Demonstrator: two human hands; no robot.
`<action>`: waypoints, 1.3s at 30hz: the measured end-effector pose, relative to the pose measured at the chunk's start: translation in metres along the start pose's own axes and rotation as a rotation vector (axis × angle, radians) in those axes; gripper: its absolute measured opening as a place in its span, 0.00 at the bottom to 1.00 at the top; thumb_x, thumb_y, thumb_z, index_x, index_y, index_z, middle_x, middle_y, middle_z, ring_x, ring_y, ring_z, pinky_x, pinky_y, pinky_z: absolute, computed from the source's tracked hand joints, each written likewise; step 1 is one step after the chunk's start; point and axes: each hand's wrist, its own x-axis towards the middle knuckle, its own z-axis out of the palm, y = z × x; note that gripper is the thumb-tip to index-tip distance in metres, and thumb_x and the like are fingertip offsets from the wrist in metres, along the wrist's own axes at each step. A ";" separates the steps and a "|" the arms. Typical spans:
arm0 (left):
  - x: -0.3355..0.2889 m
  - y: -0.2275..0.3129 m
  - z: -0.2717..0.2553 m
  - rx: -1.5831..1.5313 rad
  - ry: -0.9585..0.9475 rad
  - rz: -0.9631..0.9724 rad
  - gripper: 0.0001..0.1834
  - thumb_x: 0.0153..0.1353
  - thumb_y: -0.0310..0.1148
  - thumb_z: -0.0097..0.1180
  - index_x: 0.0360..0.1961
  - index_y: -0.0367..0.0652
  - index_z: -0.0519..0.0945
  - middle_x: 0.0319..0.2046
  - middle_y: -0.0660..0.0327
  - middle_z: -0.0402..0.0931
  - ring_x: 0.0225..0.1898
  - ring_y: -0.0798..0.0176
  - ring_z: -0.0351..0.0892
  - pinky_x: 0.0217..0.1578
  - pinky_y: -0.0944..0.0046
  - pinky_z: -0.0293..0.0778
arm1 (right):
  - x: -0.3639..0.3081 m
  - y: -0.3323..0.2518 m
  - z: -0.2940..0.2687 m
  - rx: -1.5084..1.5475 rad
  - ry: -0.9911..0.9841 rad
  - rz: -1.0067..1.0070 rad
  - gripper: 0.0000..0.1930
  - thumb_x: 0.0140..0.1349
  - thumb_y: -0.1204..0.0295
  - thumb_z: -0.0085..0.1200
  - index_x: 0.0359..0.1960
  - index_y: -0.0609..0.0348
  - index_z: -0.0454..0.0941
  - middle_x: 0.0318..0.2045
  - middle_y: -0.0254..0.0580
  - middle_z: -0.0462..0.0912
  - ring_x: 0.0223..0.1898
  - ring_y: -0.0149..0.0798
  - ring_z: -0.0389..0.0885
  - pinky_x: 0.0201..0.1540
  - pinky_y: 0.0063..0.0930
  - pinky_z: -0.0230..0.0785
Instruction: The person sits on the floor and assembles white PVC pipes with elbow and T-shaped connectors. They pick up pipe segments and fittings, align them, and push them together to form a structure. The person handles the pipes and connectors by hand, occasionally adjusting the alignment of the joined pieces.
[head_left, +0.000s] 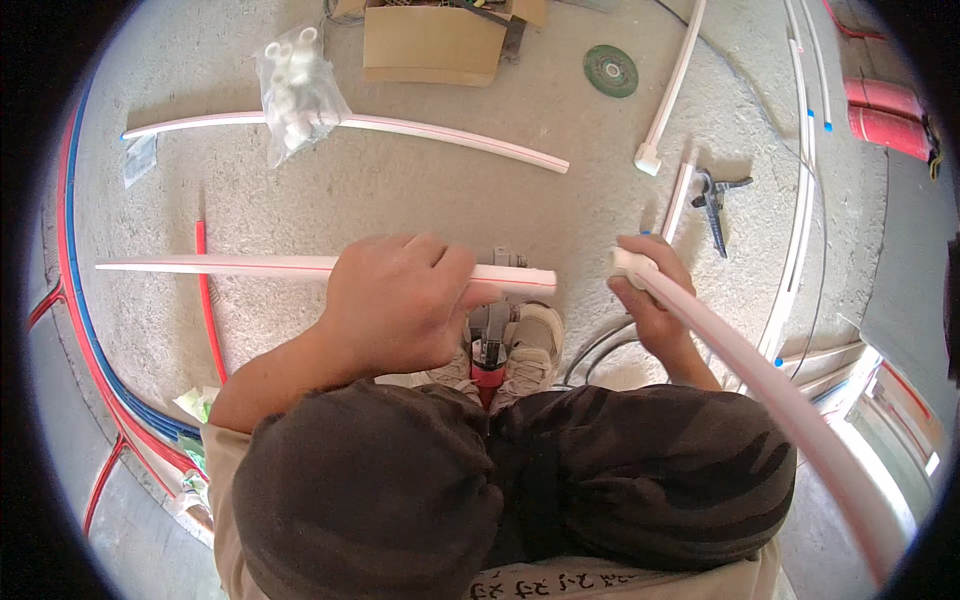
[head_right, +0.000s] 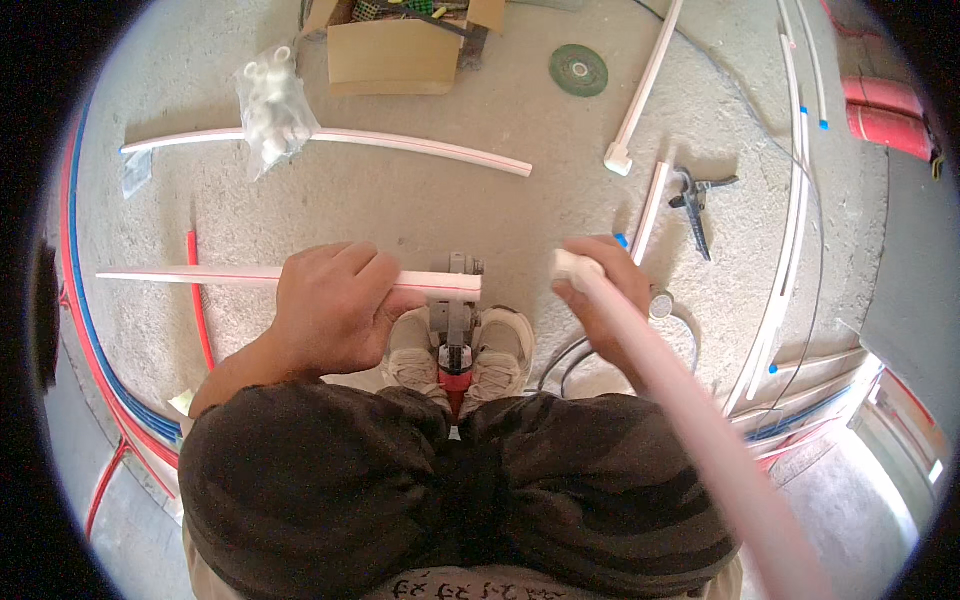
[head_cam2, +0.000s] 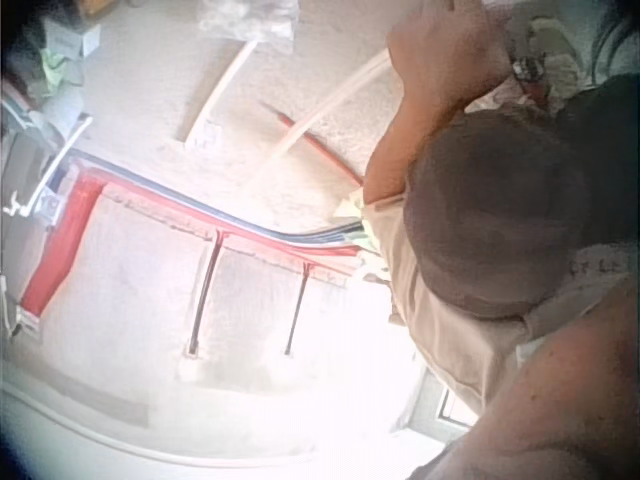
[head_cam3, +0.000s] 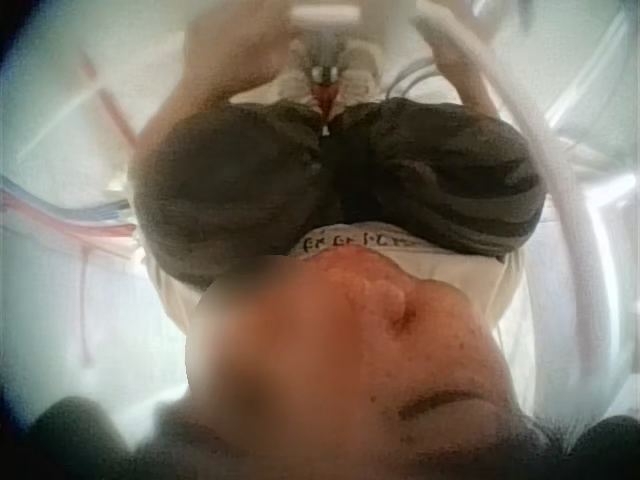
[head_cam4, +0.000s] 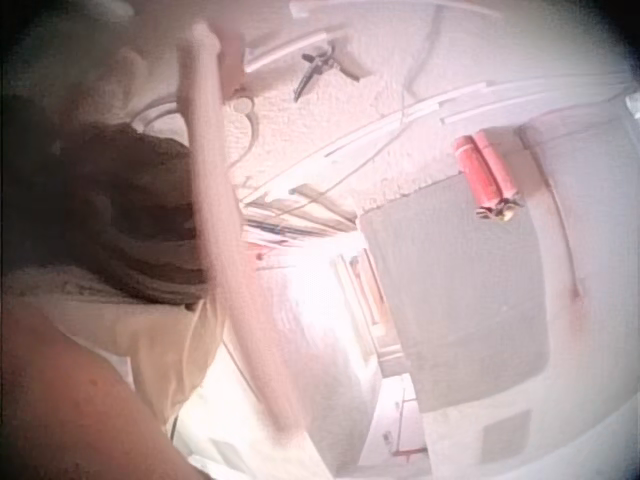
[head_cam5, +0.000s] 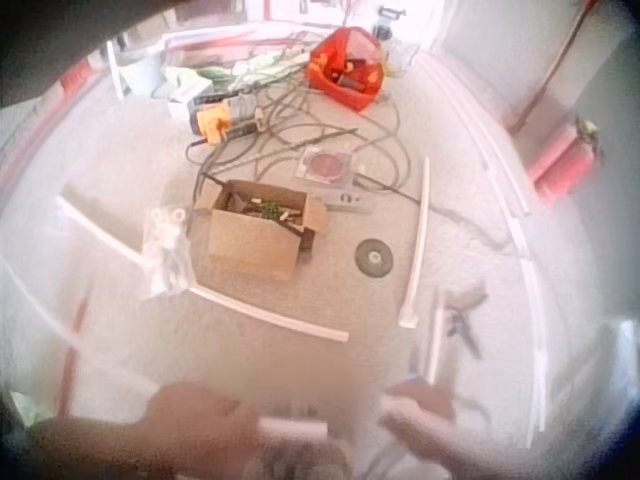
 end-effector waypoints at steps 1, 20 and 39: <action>0.004 0.006 -0.001 0.002 0.015 0.007 0.17 0.61 0.43 0.66 0.26 0.45 0.73 0.22 0.58 0.70 0.25 0.47 0.76 0.25 0.50 0.69 | 0.003 -0.013 0.007 -0.095 0.021 -0.040 0.21 0.59 0.73 0.70 0.52 0.60 0.78 0.42 0.48 0.82 0.42 0.45 0.82 0.46 0.34 0.75; 0.002 0.029 -0.011 0.017 0.037 0.041 0.15 0.62 0.43 0.65 0.28 0.44 0.76 0.23 0.57 0.73 0.24 0.49 0.79 0.24 0.51 0.71 | -0.011 -0.059 0.030 0.238 -0.128 -0.073 0.19 0.73 0.73 0.56 0.59 0.62 0.65 0.44 0.41 0.76 0.39 0.28 0.72 0.43 0.25 0.67; -0.001 0.027 -0.004 -0.024 0.009 0.091 0.15 0.59 0.41 0.66 0.28 0.43 0.76 0.23 0.56 0.74 0.23 0.49 0.78 0.24 0.50 0.72 | -0.011 -0.047 0.038 0.155 -0.135 -0.255 0.19 0.72 0.75 0.56 0.59 0.63 0.62 0.42 0.48 0.76 0.39 0.36 0.73 0.45 0.33 0.68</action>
